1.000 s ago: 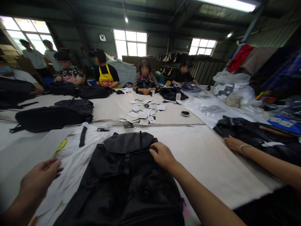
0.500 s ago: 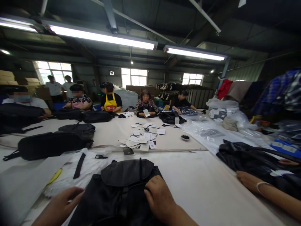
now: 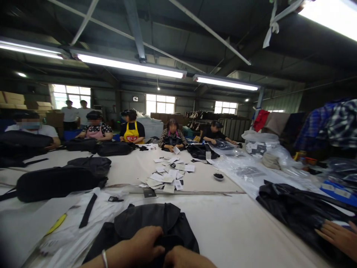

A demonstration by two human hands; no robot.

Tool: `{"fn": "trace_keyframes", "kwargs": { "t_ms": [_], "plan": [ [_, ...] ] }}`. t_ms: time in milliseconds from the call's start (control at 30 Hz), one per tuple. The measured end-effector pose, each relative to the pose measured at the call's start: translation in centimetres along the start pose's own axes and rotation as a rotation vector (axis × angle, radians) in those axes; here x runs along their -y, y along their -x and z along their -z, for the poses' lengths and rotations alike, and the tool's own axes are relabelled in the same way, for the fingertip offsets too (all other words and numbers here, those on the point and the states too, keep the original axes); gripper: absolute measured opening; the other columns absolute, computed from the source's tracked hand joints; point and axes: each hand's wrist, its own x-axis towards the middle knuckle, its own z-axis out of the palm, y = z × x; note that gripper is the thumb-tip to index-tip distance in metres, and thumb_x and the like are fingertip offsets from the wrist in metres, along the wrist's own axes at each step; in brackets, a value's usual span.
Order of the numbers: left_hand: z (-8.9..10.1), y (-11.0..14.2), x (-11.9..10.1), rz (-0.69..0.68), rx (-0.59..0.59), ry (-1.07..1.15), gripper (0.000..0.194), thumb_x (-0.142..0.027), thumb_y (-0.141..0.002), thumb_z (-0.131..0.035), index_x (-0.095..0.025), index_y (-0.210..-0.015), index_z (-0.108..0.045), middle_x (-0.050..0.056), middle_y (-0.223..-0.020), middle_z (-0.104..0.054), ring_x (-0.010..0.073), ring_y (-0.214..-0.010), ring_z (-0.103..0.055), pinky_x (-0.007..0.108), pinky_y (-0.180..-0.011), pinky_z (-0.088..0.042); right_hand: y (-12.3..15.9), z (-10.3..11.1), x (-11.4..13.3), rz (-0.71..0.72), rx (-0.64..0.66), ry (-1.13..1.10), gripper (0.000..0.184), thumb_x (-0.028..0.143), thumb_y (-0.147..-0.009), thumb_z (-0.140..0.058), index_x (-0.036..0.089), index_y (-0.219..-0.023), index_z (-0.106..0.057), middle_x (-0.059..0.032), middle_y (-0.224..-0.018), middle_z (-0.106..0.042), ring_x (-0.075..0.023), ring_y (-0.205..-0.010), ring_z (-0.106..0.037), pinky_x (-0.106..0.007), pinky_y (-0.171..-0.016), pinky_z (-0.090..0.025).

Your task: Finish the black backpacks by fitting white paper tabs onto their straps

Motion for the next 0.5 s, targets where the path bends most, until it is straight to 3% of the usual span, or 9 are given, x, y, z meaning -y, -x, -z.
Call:
{"fn": "trace_keyframes", "kwargs": {
  "t_ms": [133, 233, 300, 400, 467, 500],
  "plan": [
    [-2.7, -1.1, 1.1, 0.031, -0.053, -0.052, 0.038, -0.045, -0.075, -0.061, -0.023, -0.106, -0.063, 0.009, -0.107, -0.069, 0.0315, -0.102, -0.063, 0.042, -0.087, -0.048, -0.3, 0.2, -0.1, 0.002, 0.027, -0.183, 0.016, 0.038, -0.066, -0.071, 0.021, -0.063, -0.070, 0.0051, -0.049, -0.052, -0.0089, -0.047, -0.042, -0.022, -0.050, -0.033],
    [-3.6, -1.4, 1.5, 0.047, -0.058, -0.098, 0.039, -0.041, -0.076, -0.062, -0.022, -0.110, -0.062, 0.010, -0.107, -0.068, 0.0310, -0.100, -0.062, 0.042, -0.086, -0.048, -0.8, 0.1, 0.8, 0.047, -0.044, -0.383, 0.024, 0.041, -0.065, -0.073, 0.019, -0.074, -0.074, 0.0027, -0.061, -0.058, -0.0091, -0.054, -0.047, -0.022, -0.054, -0.036],
    [-3.6, -1.6, 1.1, 0.026, -0.112, -0.167, 0.029, -0.036, -0.079, -0.060, -0.020, -0.103, -0.063, 0.012, -0.104, -0.067, 0.0309, -0.097, -0.062, 0.042, -0.084, -0.048, -1.1, 0.0, 1.3, 0.060, -0.073, -0.491, 0.029, 0.039, -0.064, -0.075, 0.017, -0.083, -0.075, 0.0014, -0.066, -0.061, -0.0083, -0.056, -0.047, -0.021, -0.055, -0.035],
    [-3.0, -1.7, 0.0, -0.217, -0.227, -0.271, 0.016, -0.030, -0.086, -0.051, -0.021, -0.088, -0.064, 0.011, -0.100, -0.066, 0.0299, -0.096, -0.059, 0.044, -0.084, -0.046, -1.2, 0.0, 2.1, 0.076, -0.120, -0.528, 0.025, 0.033, -0.064, -0.076, 0.015, -0.081, -0.075, 0.0014, -0.063, -0.061, -0.0081, -0.055, -0.048, -0.020, -0.054, -0.035],
    [-2.3, -1.6, -0.4, -0.421, -0.195, -0.251, 0.017, -0.029, -0.087, -0.050, -0.021, -0.081, -0.063, 0.009, -0.091, -0.067, 0.0278, -0.090, -0.060, 0.042, -0.083, -0.046, -1.0, 0.2, 3.1, 0.118, -0.176, -0.470, 0.017, 0.029, -0.067, -0.072, 0.015, -0.077, -0.076, 0.0002, -0.065, -0.065, -0.0112, -0.060, -0.055, -0.022, -0.057, -0.040],
    [-1.9, -1.5, -0.5, -0.487, -0.121, -0.195, 0.016, -0.030, -0.085, -0.052, -0.021, -0.080, -0.063, 0.007, -0.086, -0.067, 0.0259, -0.085, -0.061, 0.040, -0.079, -0.048, -0.9, 0.4, 3.7, 0.138, -0.195, -0.436, 0.016, 0.028, -0.068, -0.070, 0.016, -0.077, -0.076, -0.0005, -0.068, -0.067, -0.0130, -0.064, -0.058, -0.023, -0.060, -0.042]
  ]
}}
